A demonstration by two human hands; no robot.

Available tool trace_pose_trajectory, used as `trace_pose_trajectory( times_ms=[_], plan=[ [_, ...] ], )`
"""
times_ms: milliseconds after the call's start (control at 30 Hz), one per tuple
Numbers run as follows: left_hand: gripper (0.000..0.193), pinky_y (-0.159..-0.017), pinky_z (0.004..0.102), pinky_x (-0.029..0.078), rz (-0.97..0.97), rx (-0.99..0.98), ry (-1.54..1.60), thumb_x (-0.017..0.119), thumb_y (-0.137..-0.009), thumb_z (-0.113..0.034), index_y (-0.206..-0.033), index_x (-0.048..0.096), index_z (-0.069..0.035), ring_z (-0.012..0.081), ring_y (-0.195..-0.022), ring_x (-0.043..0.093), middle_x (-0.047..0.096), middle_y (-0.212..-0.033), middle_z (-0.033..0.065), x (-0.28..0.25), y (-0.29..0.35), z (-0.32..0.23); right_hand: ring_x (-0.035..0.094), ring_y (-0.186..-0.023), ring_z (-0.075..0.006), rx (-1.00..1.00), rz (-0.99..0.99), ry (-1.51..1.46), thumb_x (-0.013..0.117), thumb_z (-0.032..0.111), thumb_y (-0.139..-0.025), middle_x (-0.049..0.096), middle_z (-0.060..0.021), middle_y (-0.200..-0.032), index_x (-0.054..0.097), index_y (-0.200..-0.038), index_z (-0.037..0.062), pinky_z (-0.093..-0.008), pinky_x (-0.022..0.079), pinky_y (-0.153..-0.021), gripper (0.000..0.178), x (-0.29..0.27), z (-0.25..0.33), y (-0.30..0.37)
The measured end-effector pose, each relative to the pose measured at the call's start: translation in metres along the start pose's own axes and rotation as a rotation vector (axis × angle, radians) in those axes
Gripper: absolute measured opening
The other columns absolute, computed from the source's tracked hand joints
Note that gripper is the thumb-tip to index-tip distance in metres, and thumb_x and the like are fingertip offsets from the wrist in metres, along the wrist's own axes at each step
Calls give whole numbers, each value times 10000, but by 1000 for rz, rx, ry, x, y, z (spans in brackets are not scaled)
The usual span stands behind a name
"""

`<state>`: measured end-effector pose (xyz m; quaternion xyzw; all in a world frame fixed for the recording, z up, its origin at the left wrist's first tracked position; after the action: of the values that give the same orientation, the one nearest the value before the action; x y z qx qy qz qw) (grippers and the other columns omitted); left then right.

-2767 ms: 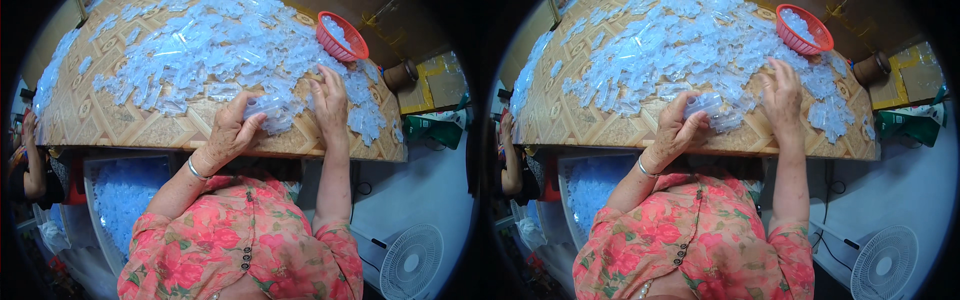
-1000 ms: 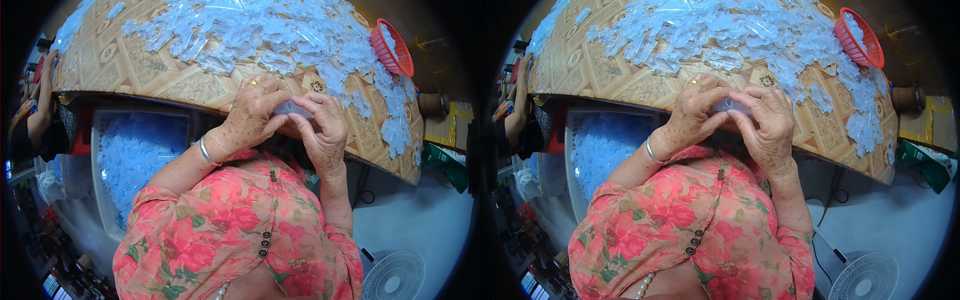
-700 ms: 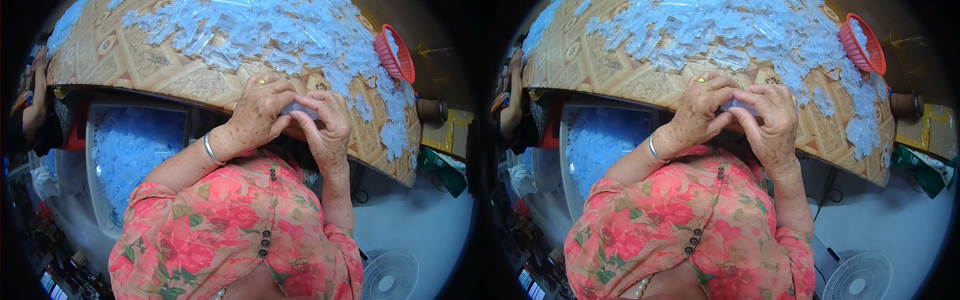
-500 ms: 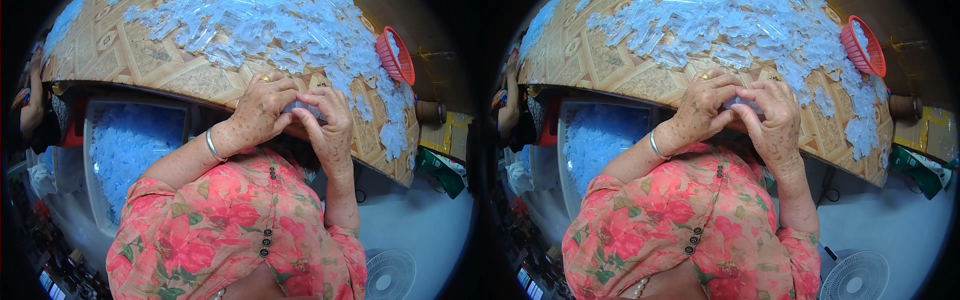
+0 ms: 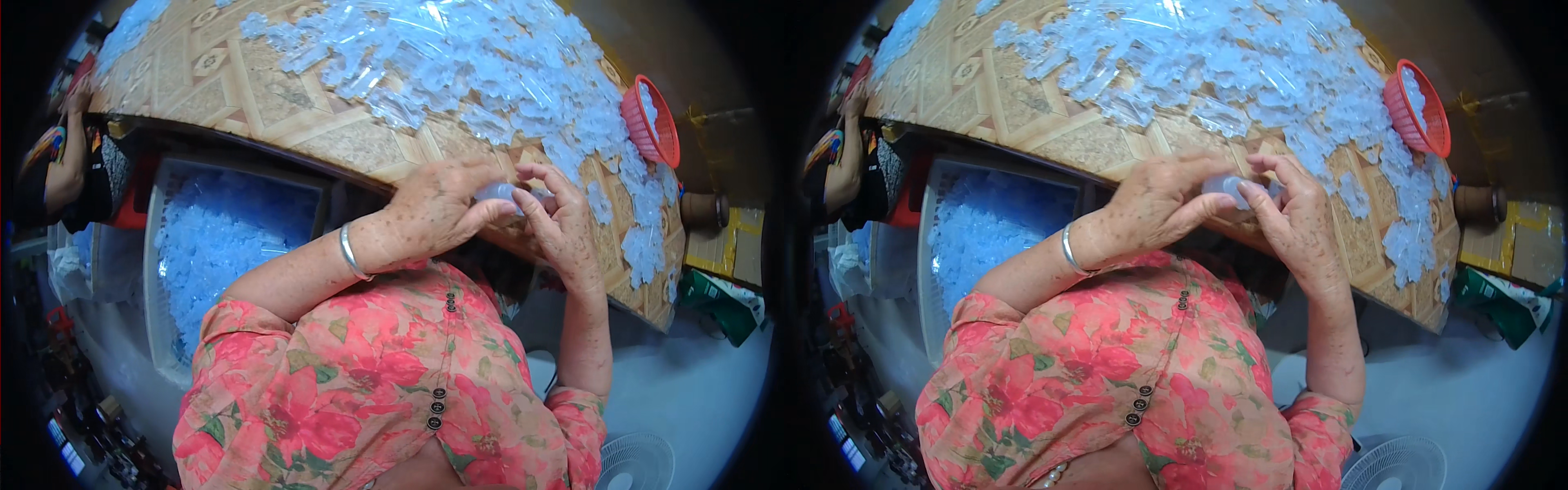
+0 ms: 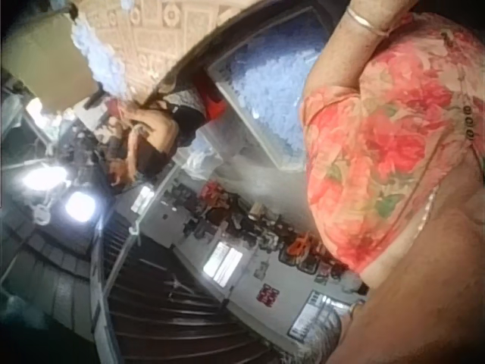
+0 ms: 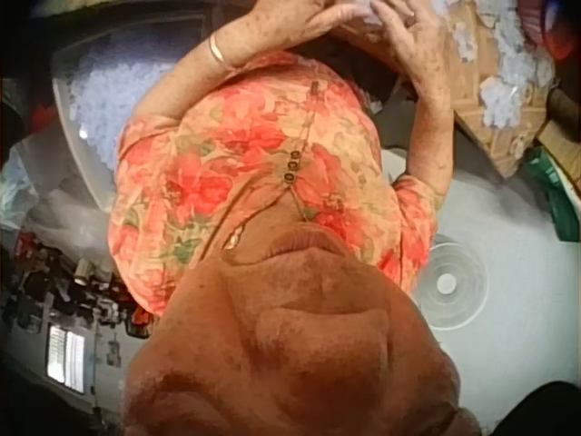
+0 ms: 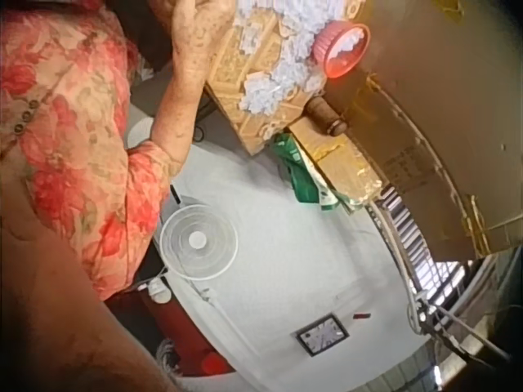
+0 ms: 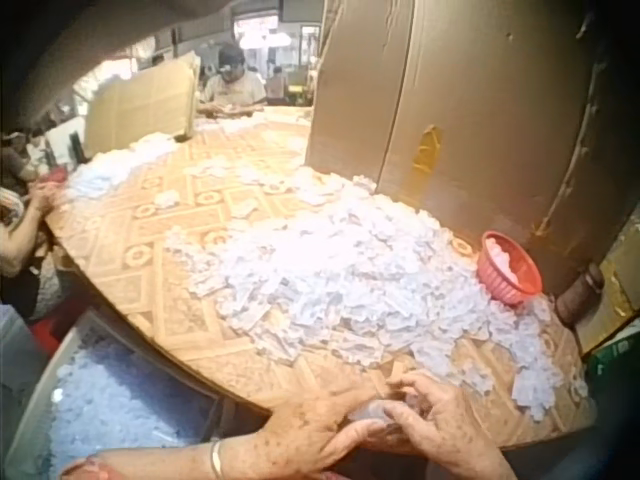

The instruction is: The person repeatedly picks small transparent plastic components from a table, snaps them together by hand, and places the assembled units back on the table. The workspace is a patterned wooden table with many loose parts and a red basket nearby.

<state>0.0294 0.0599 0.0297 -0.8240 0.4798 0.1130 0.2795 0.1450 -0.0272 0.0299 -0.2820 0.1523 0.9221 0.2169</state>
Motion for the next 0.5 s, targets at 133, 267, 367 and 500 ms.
trace_pose_trajectory(
  times_ms=[133, 267, 367, 500],
  plan=[
    [310, -691, 280, 548, 60, -146, 271, 624, -971, -259, -1222, 647, -79, 180, -839, 686, 704, -1021, 99, 12, -6, 10, 597, -722, -71, 89, 220, -179, 656, 180, -936, 630, -58, -988, 617, -1100, 12, -233, 486, -570, 238, 15, -10, -9],
    [283, -695, 219, 546, 205, -520, 662, 598, -996, -231, -1210, 651, -54, 72, -829, 635, 699, -969, 28, 42, 5, 34, 615, -781, -80, 138, 299, -282, 626, 222, -962, 620, -37, -966, 581, -1102, 34, -216, 492, -519, 239, 22, -10, -8],
    [265, -697, 220, 542, 194, -529, 708, 593, -996, -189, -1201, 659, -35, 69, -827, 625, 698, -956, 25, 45, 5, 39, 619, -810, -96, 273, 365, -282, 622, 247, -966, 612, -31, -961, 562, -1088, 57, -210, 503, -535, 234, 26, -11, -9],
    [251, -698, 220, 539, 184, -558, 751, 587, -994, -147, -1200, 667, -28, 63, -822, 617, 695, -960, 29, 45, 5, 35, 621, -822, -106, 295, 422, -309, 635, 244, -955, 605, -48, -974, 555, -1057, 68, -226, 520, -538, 218, 29, -12, -13]
  ],
)
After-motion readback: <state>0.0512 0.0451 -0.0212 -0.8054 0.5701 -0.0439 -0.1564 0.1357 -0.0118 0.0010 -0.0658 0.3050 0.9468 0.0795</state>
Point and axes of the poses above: each hand's wrist, its own y-axis away from the middle knuckle, its own x-axis out of the palm, z = x × y, the point moved 10 cm from there along -y, towards the middle knuckle
